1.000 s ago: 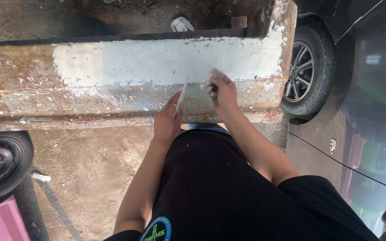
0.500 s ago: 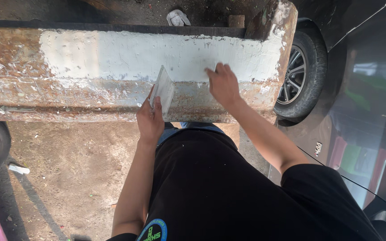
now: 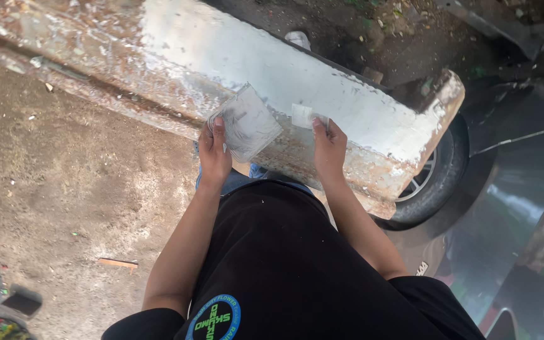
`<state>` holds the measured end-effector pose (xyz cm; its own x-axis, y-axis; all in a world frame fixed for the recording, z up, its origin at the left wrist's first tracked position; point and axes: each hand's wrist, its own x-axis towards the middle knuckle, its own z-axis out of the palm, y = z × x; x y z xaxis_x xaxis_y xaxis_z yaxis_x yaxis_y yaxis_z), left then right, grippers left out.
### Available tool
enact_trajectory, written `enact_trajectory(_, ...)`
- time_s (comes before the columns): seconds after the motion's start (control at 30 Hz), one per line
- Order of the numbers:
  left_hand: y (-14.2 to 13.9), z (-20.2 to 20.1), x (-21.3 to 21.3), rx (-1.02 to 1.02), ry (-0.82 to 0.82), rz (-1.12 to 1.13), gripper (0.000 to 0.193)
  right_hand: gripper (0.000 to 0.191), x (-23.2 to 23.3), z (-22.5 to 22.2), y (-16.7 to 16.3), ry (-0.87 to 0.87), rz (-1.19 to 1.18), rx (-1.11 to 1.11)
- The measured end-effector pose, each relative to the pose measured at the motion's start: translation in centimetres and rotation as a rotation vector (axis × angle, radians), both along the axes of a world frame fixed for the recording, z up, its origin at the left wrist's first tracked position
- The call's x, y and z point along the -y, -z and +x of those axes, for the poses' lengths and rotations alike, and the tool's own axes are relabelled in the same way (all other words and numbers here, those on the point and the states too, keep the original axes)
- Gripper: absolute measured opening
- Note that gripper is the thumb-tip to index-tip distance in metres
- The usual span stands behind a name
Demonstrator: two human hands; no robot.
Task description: The person uses a putty knife to scoop white plaster from a container and spreads it onto a concrete ledge. They repeatedly smooth the surface and reload the knife from the container to continue covering the ledge.
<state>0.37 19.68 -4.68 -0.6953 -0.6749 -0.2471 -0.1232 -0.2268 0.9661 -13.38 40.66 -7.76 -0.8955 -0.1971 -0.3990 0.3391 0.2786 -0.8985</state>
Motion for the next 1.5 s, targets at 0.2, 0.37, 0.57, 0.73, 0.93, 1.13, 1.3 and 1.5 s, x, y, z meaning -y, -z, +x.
enact_trajectory(0.2,1.6,2.8,2.9,-0.081,-0.307,0.144,0.049,0.021,5.7,-1.3,1.6,-0.097,-0.304,0.251)
enact_trajectory(0.37,2.8,7.1,7.5,-0.096,-0.473,0.122,0.037,0.022,13.0,1.3,1.8,-0.269,-0.232,0.261)
enact_trajectory(0.57,2.1,13.5,16.0,0.014,-0.626,0.290,0.025,0.026,23.1,5.8,1.4,-0.357,-0.297,0.291)
enact_trajectory(0.73,1.3,17.1,20.8,-0.043,-0.626,0.383,0.021,0.020,28.5,7.8,1.9,-0.297,-0.277,0.313)
enact_trajectory(0.93,1.8,16.5,24.5,-0.096,-0.649,0.551,0.020,0.019,31.7,8.9,2.1,-0.338,-0.076,0.246)
enact_trajectory(1.13,2.5,13.9,27.7,-0.097,-0.635,0.576,0.022,0.024,35.7,8.6,1.9,-0.529,-0.033,0.050)
enact_trajectory(1.3,3.1,12.0,31.0,0.091,-0.498,0.437,0.024,0.025,39.5,8.0,2.7,-0.518,-0.152,-0.039)
enact_trajectory(1.5,2.8,9.7,33.7,0.150,-0.427,0.486,0.024,0.020,41.2,8.3,3.2,-0.322,-0.143,0.134)
